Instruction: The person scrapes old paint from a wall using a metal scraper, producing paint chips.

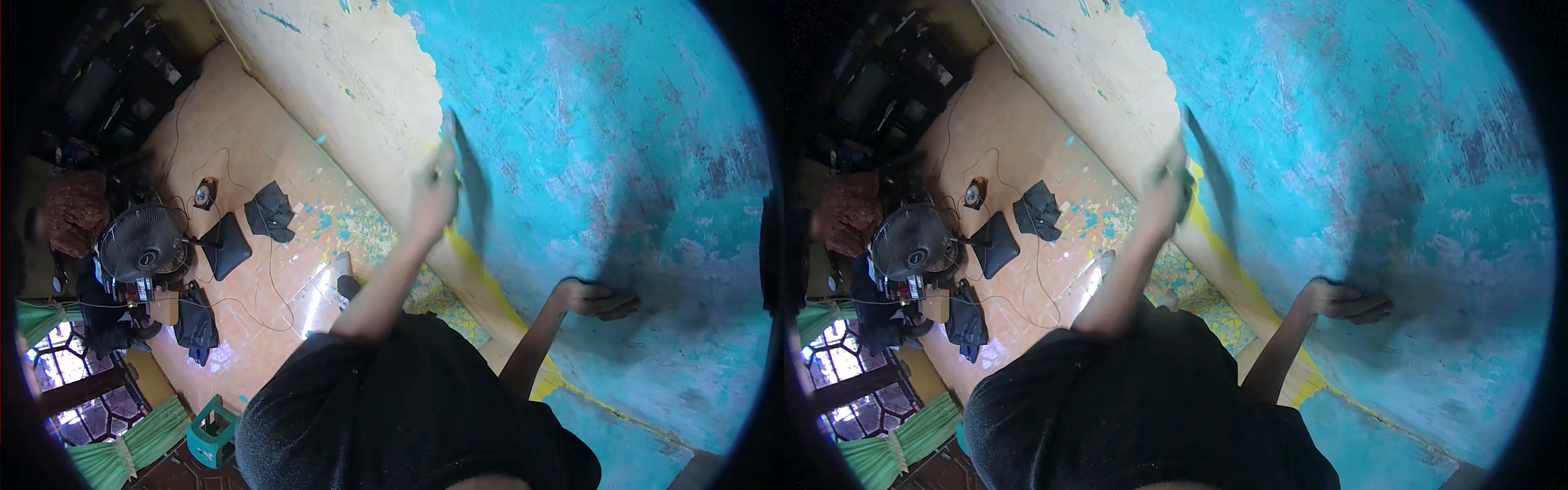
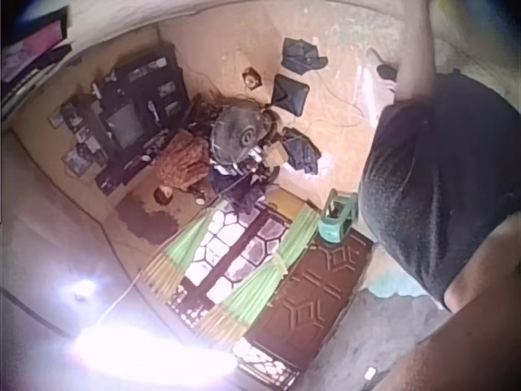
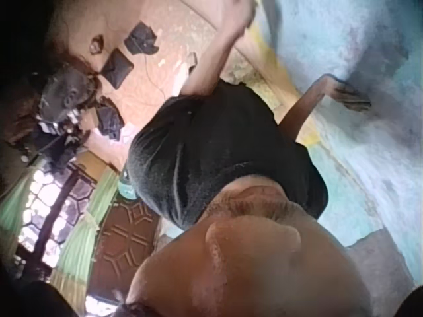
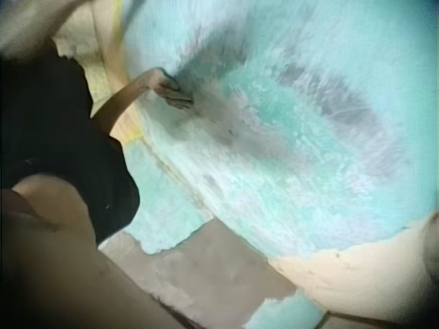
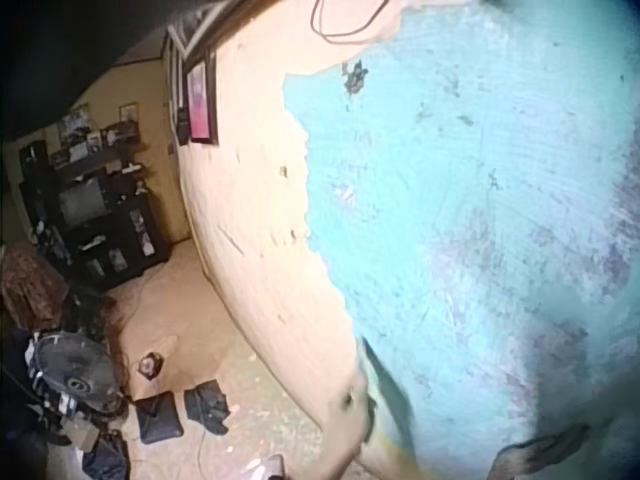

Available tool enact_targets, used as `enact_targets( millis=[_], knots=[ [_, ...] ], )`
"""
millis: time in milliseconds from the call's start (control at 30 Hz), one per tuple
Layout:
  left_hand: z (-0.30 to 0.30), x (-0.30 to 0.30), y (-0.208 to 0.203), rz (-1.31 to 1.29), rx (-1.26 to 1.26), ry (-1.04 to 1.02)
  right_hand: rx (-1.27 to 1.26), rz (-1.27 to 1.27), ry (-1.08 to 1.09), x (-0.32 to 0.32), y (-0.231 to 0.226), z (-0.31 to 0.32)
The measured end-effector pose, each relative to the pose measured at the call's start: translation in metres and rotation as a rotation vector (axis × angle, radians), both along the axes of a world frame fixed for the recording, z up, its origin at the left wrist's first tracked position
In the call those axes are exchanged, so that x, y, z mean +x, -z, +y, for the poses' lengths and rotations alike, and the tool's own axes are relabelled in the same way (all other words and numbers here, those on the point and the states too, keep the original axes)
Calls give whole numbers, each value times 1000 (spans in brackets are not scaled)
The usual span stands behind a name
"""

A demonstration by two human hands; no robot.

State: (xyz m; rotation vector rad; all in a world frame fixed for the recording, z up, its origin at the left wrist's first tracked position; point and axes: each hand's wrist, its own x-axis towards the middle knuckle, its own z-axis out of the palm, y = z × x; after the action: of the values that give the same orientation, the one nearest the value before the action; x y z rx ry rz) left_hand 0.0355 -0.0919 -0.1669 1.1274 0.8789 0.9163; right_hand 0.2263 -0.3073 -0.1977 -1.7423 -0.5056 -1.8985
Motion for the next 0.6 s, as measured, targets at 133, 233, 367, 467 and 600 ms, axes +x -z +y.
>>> enact_targets(
  millis=[133, 233, 367, 467, 600],
  knots=[
    [6, 0, 6, -69, 84, -57, -19, -37, -26, 1, 0, -3],
    [58, -6, -11, -108, -109, -36, -5, -16, -27, 2, -1, -3],
    [21, -2, -2, -60, -3, 9, -2, -12, -29, 1, -1, -1],
    [-12, -1, -19, -69, -94, 105, 6, -38, -46, 8, 5, -2],
    [79, -10, -16, -162, -109, -28, -7, -36, -37, 2, -1, -5]
  ],
)
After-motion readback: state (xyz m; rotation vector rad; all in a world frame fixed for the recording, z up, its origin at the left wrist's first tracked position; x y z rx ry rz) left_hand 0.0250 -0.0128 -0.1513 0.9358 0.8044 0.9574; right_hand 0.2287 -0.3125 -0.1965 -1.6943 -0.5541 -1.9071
